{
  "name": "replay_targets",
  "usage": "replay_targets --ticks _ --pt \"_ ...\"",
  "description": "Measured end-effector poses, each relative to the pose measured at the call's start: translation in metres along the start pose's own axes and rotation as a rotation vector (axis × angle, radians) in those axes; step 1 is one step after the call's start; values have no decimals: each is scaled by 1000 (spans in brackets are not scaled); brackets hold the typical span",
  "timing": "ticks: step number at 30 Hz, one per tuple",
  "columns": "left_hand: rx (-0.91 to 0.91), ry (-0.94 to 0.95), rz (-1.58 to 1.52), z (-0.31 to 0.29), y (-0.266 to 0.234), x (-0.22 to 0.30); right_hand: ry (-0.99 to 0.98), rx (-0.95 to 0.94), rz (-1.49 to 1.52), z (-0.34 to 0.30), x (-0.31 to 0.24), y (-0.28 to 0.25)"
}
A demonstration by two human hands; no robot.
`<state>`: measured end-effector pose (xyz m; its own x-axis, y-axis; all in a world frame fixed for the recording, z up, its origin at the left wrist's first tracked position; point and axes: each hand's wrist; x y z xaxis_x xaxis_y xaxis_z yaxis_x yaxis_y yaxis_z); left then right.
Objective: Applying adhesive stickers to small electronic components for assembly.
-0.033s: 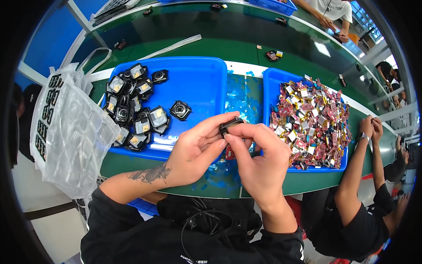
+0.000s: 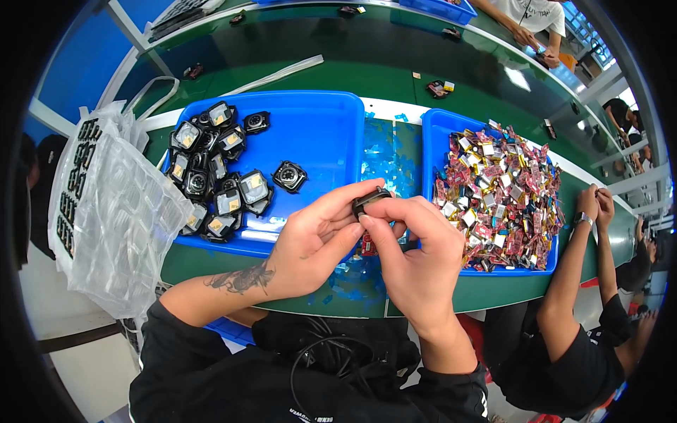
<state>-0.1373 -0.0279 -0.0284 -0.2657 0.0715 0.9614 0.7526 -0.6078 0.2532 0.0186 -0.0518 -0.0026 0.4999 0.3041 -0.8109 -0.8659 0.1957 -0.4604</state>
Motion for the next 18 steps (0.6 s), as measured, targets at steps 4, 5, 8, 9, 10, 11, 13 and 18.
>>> replay_targets --ticks 4,5,8,9,10,11,13,18 --pt "19 -19 21 0 1 -7 -24 -32 -64 2 -1 -1" --pt "47 52 58 0 1 -11 -29 -35 -77 2 -1 -1" --pt "69 136 166 0 0 -14 -27 -35 -89 1 -1 -1" --pt "60 150 234 0 -1 -14 -20 -32 -91 0 0 -2" --pt "57 147 235 -1 -1 -11 -18 -29 -90 -1 0 -1" --pt "21 78 186 -1 0 -7 -7 13 -65 -1 -1 2" --pt "-14 5 139 -1 1 -4 6 54 -34 -2 1 2" --pt "-3 11 -55 3 -3 -7 -48 147 -291 0 6 6"
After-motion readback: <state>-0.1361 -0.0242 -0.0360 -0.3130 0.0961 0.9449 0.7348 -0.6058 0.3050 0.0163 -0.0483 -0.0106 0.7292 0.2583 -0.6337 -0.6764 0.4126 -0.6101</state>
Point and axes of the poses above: each hand's wrist, its own z-axis towards the middle knuckle, its own y-axis out of the palm, x = y × z, and after that the axes turned 3 degrees about -x, right-handed
